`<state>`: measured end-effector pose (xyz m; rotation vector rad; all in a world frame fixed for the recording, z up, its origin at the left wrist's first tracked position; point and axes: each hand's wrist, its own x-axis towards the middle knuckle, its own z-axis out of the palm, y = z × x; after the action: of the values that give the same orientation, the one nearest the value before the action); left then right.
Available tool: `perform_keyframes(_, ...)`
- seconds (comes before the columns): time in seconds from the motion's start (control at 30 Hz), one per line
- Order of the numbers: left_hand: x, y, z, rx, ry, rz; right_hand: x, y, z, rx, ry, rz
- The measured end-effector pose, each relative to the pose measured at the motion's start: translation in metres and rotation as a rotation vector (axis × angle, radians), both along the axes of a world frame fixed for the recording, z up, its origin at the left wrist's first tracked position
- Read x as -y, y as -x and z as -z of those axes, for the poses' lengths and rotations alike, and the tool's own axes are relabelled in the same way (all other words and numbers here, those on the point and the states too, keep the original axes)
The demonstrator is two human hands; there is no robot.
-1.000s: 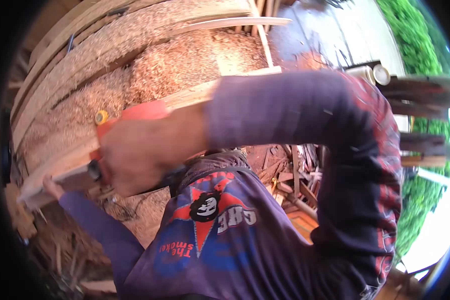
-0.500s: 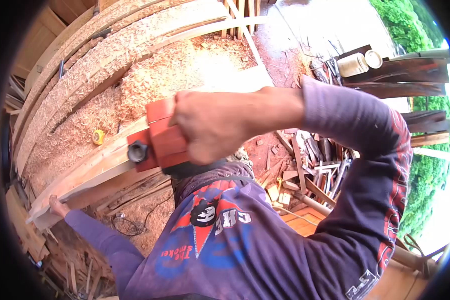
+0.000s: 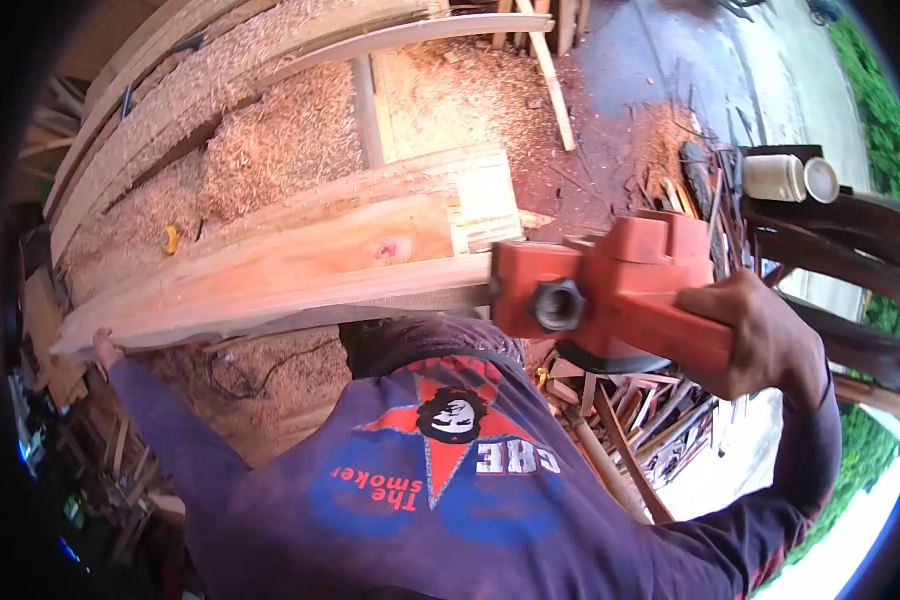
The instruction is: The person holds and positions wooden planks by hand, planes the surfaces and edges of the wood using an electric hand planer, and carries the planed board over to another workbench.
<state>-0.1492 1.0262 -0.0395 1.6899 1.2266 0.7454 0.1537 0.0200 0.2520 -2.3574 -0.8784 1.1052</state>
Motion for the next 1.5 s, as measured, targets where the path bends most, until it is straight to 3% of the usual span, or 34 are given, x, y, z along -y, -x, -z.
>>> perform_keyframes(0.03, -0.016, -0.001, 0.008, -0.022, 0.036, -0.176, 0.018, 0.001, 0.000, 0.002, -0.005, 0.022)
perform_keyframes(0.07, -0.045, 0.002, 0.015, 0.096, 0.018, -0.123, 0.035, 0.003, 0.000, 0.012, -0.004, 0.055)
perform_keyframes(0.13, -0.031, 0.004, 0.009, 0.058, -0.031, -0.070, 0.057, 0.007, -0.001, 0.038, 0.000, 0.060)
perform_keyframes(0.2, -0.016, -0.010, 0.012, 0.016, 0.077, -0.290, 0.069, 0.009, -0.001, 0.054, -0.004, 0.072)
perform_keyframes(0.3, 0.005, -0.021, 0.003, 0.055, 0.122, -0.277, 0.069, 0.012, 0.001, 0.081, 0.063, 0.032)
perform_keyframes(0.37, -0.005, -0.023, 0.011, 0.041, 0.133, -0.278, 0.057, 0.012, 0.008, 0.051, -0.028, 0.047)
perform_keyframes(0.47, 0.014, -0.031, 0.001, 0.015, 0.105, -0.373, 0.029, 0.013, 0.001, 0.028, 0.064, 0.047)
perform_keyframes(0.53, 0.027, -0.028, 0.002, 0.158, 0.009, -0.308, 0.008, 0.016, 0.000, 0.027, 0.082, 0.015)
perform_keyframes(0.67, 0.054, -0.046, -0.009, 0.140, 0.000, -0.344, -0.028, 0.020, 0.003, -0.007, 0.046, -0.023)
perform_keyframes(0.87, 0.038, -0.035, 0.012, 0.264, 0.009, -0.262, -0.111, 0.021, 0.007, -0.049, -0.011, -0.111)
perform_keyframes(1.13, 0.092, -0.058, -0.005, 0.354, -0.038, -0.286, -0.246, 0.025, 0.011, -0.138, -0.043, -0.168)
perform_keyframes(1.33, 0.111, -0.067, -0.001, 0.433, -0.012, -0.348, -0.379, 0.054, 0.026, -0.127, -0.257, -0.274)
perform_keyframes(1.43, 0.142, -0.061, -0.020, 0.550, 0.096, -0.227, -0.446, 0.070, 0.038, -0.139, -0.214, -0.298)
perform_keyframes(1.47, 0.117, -0.051, 0.002, 0.566, 0.126, -0.112, -0.471, 0.075, 0.036, -0.150, -0.132, -0.304)
perform_keyframes(1.5, 0.141, -0.055, -0.016, 0.492, 0.125, -0.151, -0.493, 0.083, 0.041, -0.104, -0.154, -0.297)
